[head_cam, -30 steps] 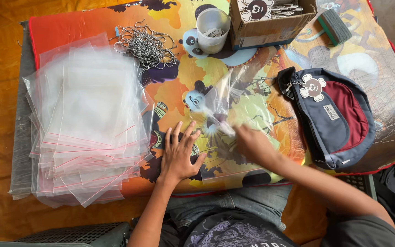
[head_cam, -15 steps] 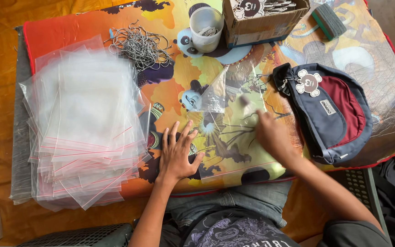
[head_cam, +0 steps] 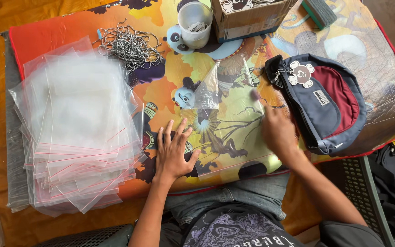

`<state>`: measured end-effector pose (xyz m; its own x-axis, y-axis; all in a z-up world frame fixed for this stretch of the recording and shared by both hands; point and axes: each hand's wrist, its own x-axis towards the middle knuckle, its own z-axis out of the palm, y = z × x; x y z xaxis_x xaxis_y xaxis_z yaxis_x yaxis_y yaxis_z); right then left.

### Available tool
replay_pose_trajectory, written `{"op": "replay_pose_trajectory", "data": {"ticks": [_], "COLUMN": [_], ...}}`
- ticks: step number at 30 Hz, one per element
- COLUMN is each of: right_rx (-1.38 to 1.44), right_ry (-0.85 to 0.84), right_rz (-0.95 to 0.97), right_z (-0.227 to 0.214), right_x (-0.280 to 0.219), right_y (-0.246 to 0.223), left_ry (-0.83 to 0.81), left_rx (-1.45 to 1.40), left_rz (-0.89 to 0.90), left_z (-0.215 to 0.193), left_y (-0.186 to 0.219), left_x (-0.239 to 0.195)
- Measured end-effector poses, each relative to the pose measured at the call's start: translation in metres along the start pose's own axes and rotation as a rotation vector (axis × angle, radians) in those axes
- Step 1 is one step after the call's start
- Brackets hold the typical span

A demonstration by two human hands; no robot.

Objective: The person attaches a metal chain and a flower-shaped charm to a small grey and red bag using a small tool. They then place the bag into a clear plastic zip-lock bag and seal it.

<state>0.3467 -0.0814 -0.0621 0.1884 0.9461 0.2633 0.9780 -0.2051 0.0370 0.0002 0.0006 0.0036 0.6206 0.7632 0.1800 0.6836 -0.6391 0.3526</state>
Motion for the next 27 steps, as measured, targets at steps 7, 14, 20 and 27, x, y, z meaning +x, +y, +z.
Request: {"op": "replay_pose_trajectory", "data": {"ticks": [7, 14, 20, 27], "right_rx": [0.431, 0.113, 0.372, 0.305], "right_ry": [-0.18, -0.101, -0.214, -0.093], "right_rz": [-0.329, 0.097, -0.108, 0.356], "right_z": [-0.063, -0.047, -0.073, -0.07], "right_x": [-0.058, -0.047, -0.089, -0.082], "right_y": [-0.08, -0.014, -0.095, -0.04], "left_ry": [-0.027, 0.005, 0.015, 0.021], "left_rx": [-0.016, -0.013, -0.011, 0.012], "left_rz": [-0.011, 0.005, 0.014, 0.025], "left_z": [-0.002, 0.001, 0.0, 0.003], "left_y": [0.0, -0.001, -0.001, -0.003], "left_x": [0.0, 0.0, 0.0, -0.002]}}
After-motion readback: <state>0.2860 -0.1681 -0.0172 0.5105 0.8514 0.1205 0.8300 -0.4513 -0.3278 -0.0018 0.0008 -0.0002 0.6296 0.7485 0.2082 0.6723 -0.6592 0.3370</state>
